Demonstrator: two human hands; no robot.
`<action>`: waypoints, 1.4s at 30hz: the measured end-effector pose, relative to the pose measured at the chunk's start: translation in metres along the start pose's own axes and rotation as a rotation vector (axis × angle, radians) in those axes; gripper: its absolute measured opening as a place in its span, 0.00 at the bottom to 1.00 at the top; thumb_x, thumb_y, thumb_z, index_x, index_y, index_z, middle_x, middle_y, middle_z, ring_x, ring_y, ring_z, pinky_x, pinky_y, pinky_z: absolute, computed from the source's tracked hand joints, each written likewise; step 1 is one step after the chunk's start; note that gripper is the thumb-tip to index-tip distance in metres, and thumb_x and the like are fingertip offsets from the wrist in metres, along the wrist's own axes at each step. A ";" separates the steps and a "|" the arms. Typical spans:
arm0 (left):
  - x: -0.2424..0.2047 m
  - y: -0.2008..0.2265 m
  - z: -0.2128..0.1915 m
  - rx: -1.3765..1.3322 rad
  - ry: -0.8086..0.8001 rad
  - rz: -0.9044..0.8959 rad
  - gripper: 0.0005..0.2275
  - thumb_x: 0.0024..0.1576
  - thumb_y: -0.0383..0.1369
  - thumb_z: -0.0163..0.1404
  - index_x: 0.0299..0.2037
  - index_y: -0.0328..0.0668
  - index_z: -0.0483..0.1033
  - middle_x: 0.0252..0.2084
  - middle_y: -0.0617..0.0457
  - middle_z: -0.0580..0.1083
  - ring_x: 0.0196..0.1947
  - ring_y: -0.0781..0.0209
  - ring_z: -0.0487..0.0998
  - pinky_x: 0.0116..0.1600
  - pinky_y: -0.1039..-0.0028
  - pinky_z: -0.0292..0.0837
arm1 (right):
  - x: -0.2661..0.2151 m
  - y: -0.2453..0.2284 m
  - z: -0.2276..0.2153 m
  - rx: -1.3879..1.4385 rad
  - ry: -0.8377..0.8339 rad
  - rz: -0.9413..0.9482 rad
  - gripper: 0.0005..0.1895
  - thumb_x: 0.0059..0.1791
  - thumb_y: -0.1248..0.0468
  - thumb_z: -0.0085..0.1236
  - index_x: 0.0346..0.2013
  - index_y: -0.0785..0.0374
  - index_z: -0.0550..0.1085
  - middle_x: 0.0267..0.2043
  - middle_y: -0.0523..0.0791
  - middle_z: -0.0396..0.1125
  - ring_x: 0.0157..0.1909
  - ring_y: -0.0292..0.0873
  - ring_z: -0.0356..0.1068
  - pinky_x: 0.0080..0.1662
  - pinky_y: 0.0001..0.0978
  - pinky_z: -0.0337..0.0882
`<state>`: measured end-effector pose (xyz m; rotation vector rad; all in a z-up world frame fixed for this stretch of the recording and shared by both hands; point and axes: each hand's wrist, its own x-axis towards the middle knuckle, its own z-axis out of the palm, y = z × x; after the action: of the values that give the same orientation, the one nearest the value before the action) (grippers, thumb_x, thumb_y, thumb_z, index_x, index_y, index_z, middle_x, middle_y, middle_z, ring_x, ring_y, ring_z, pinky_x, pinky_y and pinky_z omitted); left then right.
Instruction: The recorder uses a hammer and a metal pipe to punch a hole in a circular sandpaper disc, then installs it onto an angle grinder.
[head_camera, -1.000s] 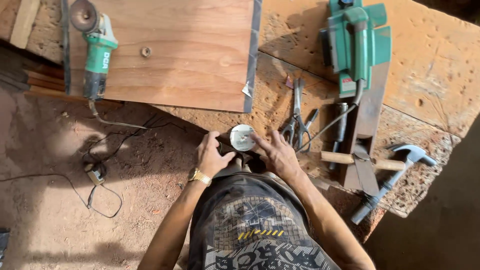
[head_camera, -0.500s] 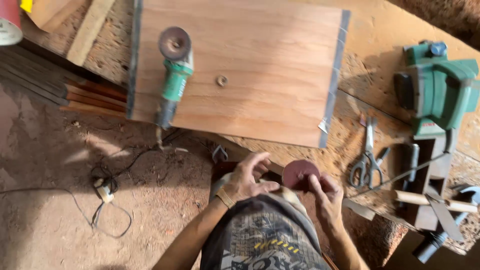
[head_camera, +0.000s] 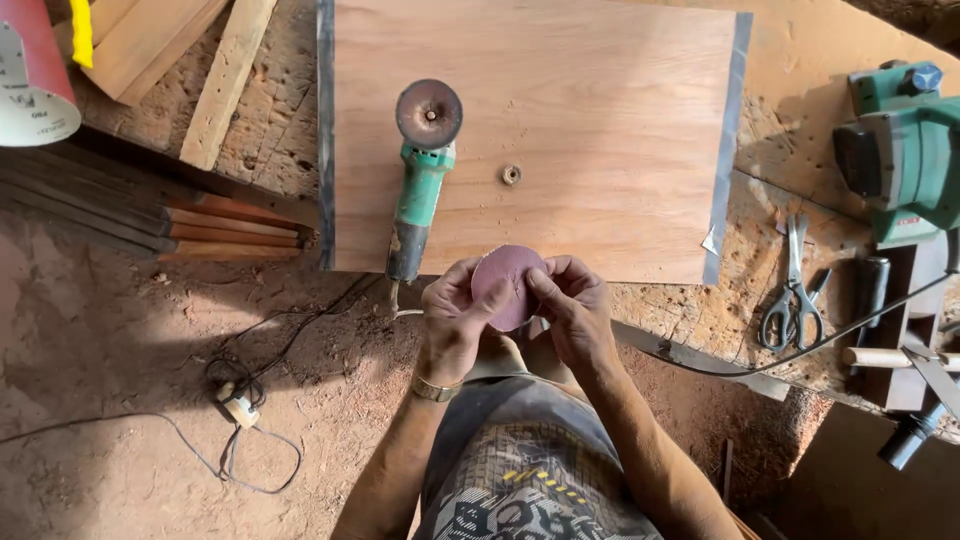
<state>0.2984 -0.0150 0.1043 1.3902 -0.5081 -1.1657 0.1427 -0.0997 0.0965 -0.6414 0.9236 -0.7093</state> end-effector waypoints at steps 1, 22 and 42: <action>0.000 -0.034 -0.009 -0.172 -0.024 -0.001 0.13 0.59 0.35 0.58 0.45 0.32 0.78 0.41 0.48 0.76 0.40 0.64 0.78 0.47 0.73 0.76 | 0.000 -0.004 0.003 0.024 -0.004 -0.016 0.08 0.53 0.67 0.63 0.43 0.67 0.73 0.39 0.46 0.73 0.35 0.35 0.74 0.36 0.28 0.76; 0.042 -0.001 0.014 -0.143 0.151 0.160 0.12 0.60 0.32 0.57 0.49 0.30 0.78 0.43 0.51 0.80 0.41 0.65 0.80 0.49 0.73 0.79 | 0.047 -0.023 0.001 -0.087 -0.200 -0.139 0.23 0.48 0.73 0.66 0.57 0.66 0.70 0.40 0.47 0.72 0.36 0.35 0.71 0.37 0.27 0.73; 0.204 0.040 -0.076 0.600 0.404 0.429 0.12 0.47 0.27 0.65 0.40 0.36 0.83 0.30 0.52 0.73 0.25 0.62 0.76 0.31 0.72 0.74 | 0.180 0.001 0.133 -1.091 0.333 -0.535 0.23 0.44 0.66 0.69 0.54 0.61 0.76 0.39 0.48 0.71 0.34 0.38 0.74 0.37 0.30 0.76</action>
<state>0.4586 -0.1597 0.0566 1.8504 -0.8521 -0.3704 0.3341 -0.2134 0.0700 -1.8209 1.4677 -0.7575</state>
